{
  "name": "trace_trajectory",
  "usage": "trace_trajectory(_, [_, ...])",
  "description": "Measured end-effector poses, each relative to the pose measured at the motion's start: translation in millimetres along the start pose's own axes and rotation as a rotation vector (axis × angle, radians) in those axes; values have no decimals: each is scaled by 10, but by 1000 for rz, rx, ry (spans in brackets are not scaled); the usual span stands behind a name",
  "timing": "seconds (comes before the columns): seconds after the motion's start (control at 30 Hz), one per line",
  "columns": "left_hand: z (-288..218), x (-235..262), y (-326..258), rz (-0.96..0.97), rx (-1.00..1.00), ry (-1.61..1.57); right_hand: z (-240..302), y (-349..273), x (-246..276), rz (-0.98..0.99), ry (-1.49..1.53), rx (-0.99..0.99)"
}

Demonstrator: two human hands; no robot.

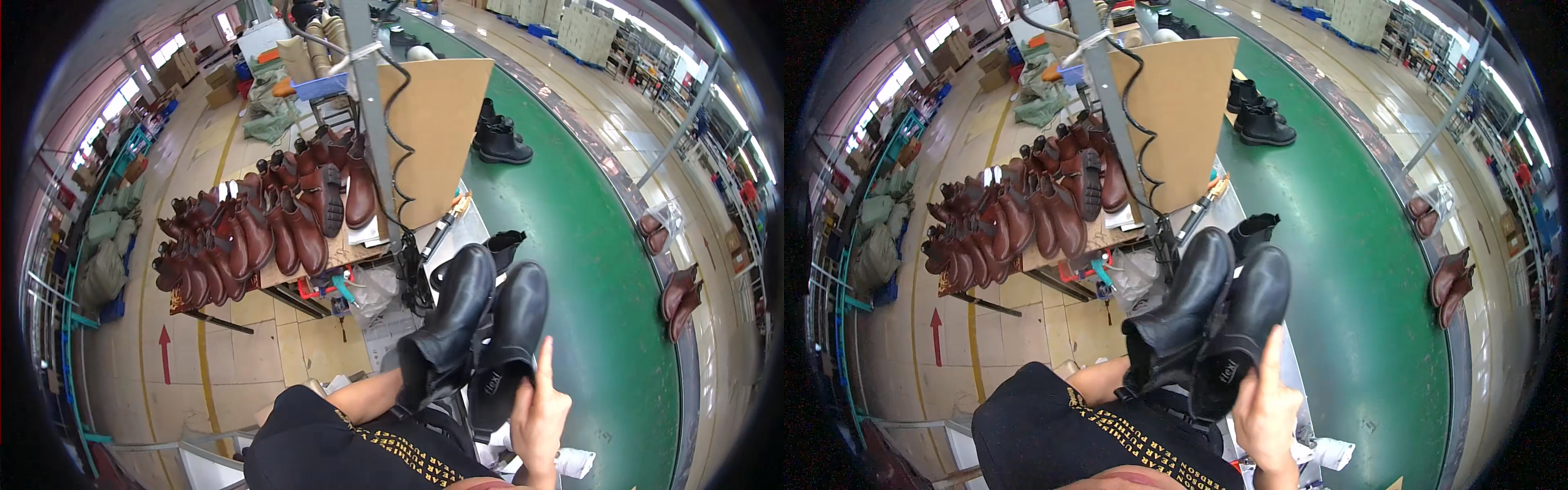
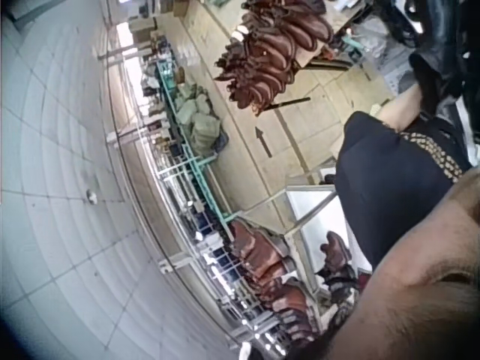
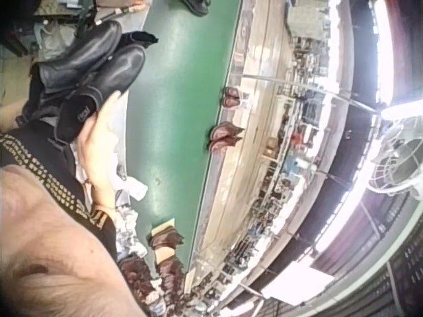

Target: Cleaning, wiping, and inspecting black boots in a shoe manufacturing facility.

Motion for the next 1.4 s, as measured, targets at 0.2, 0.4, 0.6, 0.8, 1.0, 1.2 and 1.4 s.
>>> trace_trajectory(0.2, [-671,88,-333,51,-92,12,760,504,-399,294,69,441])
trace_trajectory(0.4, [-1262,218,-570,100,-102,-39,1746,1895,-975,-333,427,731])
trace_trajectory(0.6, [-1836,354,-498,117,-180,-54,2163,2305,-1608,-599,373,825])
trace_trajectory(0.8, [-2192,475,-486,92,-237,-72,2221,2232,-1642,-720,434,628])
trace_trajectory(1.0, [-2428,571,-189,39,-278,-91,2321,2246,-1625,-894,258,582])
trace_trajectory(1.2, [-2514,654,-162,-72,-386,-104,2302,2115,-1442,-724,373,596])
trace_trajectory(1.4, [-2492,797,-288,-137,-421,-123,2435,1414,-2242,458,-36,767])
Point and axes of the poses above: each hand's wrist, its own y-axis towards the middle knuckle, its own x-axis out of the back of the hand, z = x × y, the point moved 5 cm from there along y, towards the middle knuckle, and after that the axes turned 14 degrees about -x, right-handed, at the moved point
